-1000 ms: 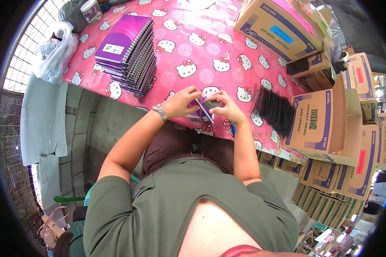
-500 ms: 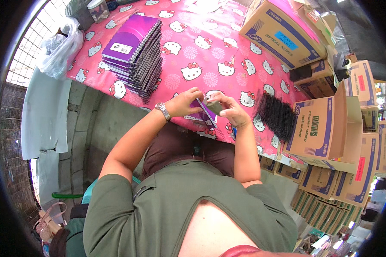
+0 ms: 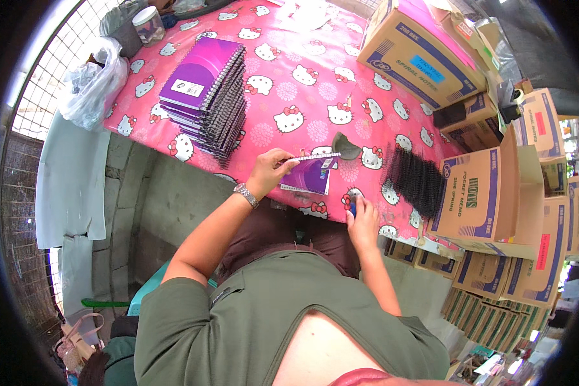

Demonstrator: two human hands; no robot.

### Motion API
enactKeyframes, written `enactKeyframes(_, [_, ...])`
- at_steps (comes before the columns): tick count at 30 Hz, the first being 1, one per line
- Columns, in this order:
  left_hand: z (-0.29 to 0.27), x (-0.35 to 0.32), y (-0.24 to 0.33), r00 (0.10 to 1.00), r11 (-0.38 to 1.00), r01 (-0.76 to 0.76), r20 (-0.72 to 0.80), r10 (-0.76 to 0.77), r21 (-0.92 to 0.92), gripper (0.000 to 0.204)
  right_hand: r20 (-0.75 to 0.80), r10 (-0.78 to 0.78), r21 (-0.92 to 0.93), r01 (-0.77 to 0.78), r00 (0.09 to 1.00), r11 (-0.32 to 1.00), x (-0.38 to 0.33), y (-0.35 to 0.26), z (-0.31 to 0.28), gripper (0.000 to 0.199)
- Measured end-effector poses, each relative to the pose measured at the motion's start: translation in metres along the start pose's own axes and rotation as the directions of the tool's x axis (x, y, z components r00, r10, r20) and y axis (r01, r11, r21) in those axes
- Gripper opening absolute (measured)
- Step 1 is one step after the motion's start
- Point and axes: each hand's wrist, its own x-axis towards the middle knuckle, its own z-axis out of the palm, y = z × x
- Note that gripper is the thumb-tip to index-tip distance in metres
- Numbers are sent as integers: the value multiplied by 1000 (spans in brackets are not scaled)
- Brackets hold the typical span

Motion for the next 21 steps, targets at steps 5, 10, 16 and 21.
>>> enactKeyframes(5, [7,-6,0,989,971,-124,-60,139,205,21,-54,-88,578,103,995,809,16,-69,-35,47])
enactKeyframes(10, [8,-6,-13,982,965,-152,-74,171,212,21,-179,-274,465,327,945,823,50,-130,-53,48])
enactKeyframes(16, [17,-13,-6,960,956,-188,-162,227,227,23,-63,-216,485,219,974,847,47,-137,-46,44])
enactKeyframes(21, [13,-16,29,930,901,-284,-133,342,327,27,568,-229,758,-611,790,-226,51,-114,-62,35])
